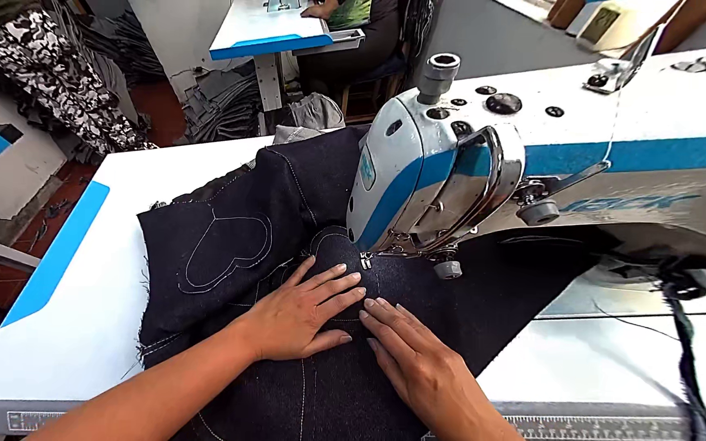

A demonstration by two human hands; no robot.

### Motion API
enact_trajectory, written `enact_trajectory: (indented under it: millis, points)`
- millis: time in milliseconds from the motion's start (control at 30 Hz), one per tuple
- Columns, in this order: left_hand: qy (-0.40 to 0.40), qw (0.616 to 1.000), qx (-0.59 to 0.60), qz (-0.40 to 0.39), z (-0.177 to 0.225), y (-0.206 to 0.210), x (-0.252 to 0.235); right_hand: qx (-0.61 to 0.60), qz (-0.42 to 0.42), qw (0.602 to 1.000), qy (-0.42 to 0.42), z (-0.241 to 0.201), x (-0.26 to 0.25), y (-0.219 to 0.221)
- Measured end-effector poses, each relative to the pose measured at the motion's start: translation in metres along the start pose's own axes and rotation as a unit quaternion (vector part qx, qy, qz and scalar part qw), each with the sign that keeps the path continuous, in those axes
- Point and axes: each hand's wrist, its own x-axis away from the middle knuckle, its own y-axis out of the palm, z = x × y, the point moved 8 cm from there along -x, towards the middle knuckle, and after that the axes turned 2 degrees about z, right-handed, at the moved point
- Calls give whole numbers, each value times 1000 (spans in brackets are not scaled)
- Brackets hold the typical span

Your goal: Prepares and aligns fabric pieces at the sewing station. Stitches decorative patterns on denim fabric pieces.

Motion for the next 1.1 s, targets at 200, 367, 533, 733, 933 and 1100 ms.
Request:
enact_trajectory:
  millis: [200, 367, 533, 733, 933, 1100]
  points:
    - [-52, 999, -12, 8, 9, 3, -2, -16, -9, 1000, -21, 13, 1, -4]
    - [-76, 997, -23, 20, 8, 4, -6, -18, -7, 999, -26, 21, -1, -4]
    - [-63, 997, -7, 36, 9, 1, -3, -19, -9, 999, -38, 19, 2, -8]
    - [-52, 996, 42, 51, -3, -3, -4, -21, -17, 999, -34, 26, -3, -9]
    - [-36, 995, 57, 80, -32, -9, -21, -9, -23, 999, -38, 43, -26, -1]
    - [-24, 994, 59, 88, -48, -14, -30, -5, -12, 1000, -24, 49, -29, 1]
